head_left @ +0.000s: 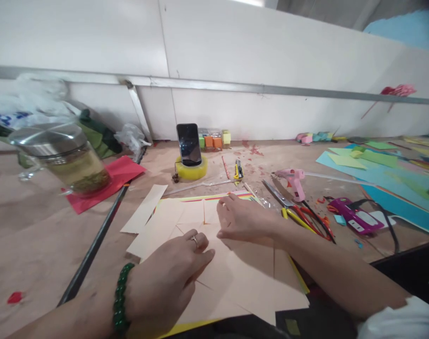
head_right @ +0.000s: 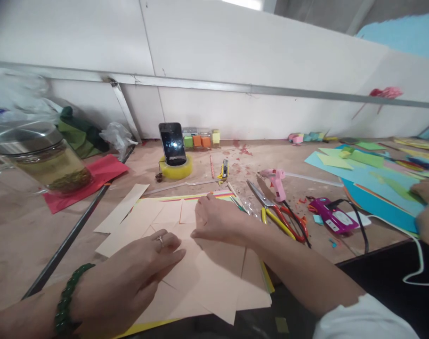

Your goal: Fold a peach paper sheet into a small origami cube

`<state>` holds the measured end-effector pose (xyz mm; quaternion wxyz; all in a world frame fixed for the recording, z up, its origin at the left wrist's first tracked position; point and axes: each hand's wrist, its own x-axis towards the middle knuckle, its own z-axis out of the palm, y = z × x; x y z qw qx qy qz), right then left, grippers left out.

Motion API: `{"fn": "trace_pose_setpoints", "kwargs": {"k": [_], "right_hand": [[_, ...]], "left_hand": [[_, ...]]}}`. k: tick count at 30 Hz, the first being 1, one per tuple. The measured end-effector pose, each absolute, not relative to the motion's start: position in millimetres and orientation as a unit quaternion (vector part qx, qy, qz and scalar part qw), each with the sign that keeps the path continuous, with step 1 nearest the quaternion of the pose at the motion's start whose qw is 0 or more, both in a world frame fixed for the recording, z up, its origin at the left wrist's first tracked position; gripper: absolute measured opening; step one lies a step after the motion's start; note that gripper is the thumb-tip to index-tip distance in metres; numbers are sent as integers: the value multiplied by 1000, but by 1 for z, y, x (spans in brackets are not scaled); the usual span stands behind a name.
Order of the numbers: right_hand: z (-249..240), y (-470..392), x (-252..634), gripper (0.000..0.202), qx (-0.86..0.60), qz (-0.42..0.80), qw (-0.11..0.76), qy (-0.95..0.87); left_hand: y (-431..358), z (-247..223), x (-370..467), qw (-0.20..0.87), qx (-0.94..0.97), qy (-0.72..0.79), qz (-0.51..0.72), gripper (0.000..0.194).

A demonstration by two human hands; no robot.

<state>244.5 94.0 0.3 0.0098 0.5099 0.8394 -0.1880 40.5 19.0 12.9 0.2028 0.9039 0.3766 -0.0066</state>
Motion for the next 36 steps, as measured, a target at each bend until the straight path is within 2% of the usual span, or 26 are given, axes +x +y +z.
{"fn": "trace_pose_setpoints", "kwargs": {"k": [5,10,12,15,17,19,26,31,33,36], "right_hand": [[9,108,257,65,541,-212,39,813],[9,117,267,60,532,-231,39,814],[11,113,263,73,531,-242,28,812],[15,95,249,106,561,-226,-7,796],[14,82,239,116,551,-238,-17,800],[10,75,234,117,530,-251,-25,810],[2,101,251,104,558,-200,38,804],[10,120,270,80,541,-205,56,814],[10,123,272,60,508,-240,25,827],[4,118,264,29,496,-276,-81,819]], "left_hand": [[18,14,37,219,905,364,8,26],[19,17,36,215,909,357,4,23],[19,17,36,201,909,366,-1,20],[20,17,36,192,905,379,-8,21],[20,16,36,198,902,384,-13,25],[20,16,36,203,899,387,-19,27],[22,13,34,206,908,364,7,21],[27,13,27,224,911,345,31,18],[29,12,25,237,912,332,48,17],[36,4,24,264,886,366,103,17]]}}
